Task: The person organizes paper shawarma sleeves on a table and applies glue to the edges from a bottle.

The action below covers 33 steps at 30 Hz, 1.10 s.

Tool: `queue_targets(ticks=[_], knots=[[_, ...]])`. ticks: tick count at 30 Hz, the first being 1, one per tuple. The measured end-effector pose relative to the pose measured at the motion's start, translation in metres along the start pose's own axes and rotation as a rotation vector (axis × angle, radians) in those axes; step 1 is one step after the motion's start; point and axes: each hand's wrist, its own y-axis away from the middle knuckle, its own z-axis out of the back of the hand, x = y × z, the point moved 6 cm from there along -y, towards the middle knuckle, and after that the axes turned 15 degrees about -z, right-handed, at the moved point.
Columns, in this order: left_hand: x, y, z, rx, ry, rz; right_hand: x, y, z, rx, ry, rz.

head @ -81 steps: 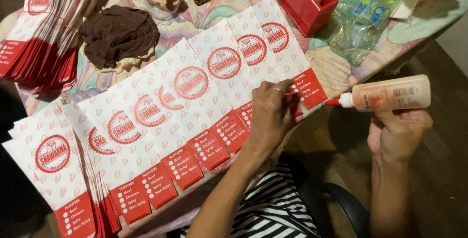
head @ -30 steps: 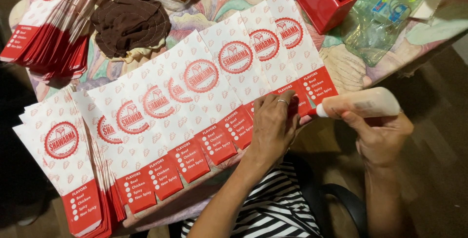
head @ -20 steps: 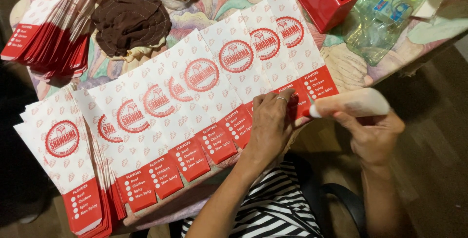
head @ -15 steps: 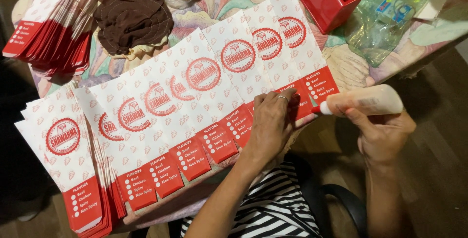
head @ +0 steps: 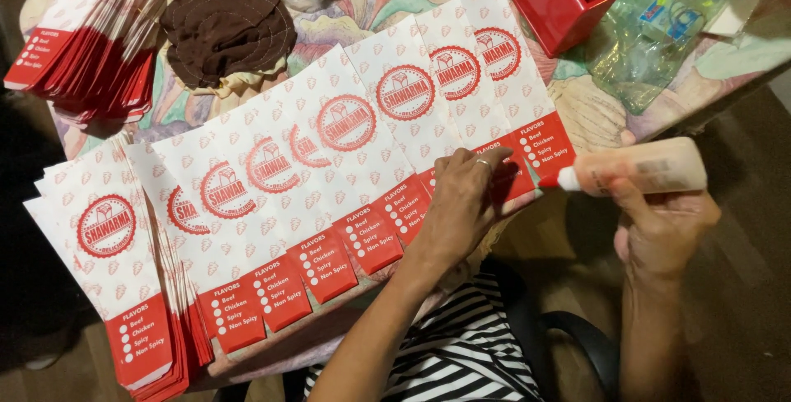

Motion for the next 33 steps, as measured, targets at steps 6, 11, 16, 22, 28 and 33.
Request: queue_targets(ticks=[6,11,16,22,28,33], knots=[[0.005,0.026,0.033,-0.053,-0.171,-0.015,-0.001,0.008,-0.01,0.047,-0.155,-0.083],[0.003,0.04,0.044,0.036,-0.138,0.013,0.004,0.022,-0.041,0.105,-0.08,-0.125],[0.001,0.045,0.043,0.129,-0.123,0.047,0.023,0.04,-0.069,0.172,0.072,-0.14],[-0.003,0.046,0.045,0.167,-0.086,0.057,0.029,0.05,-0.087,0.284,0.498,0.04],[-0.007,0.044,0.047,0.203,-0.124,0.057,0.054,0.068,-0.124,0.583,0.371,-0.018],[-0.004,0.048,0.045,0.177,-0.127,0.042,0.072,0.059,-0.116,0.423,0.401,-0.049]])
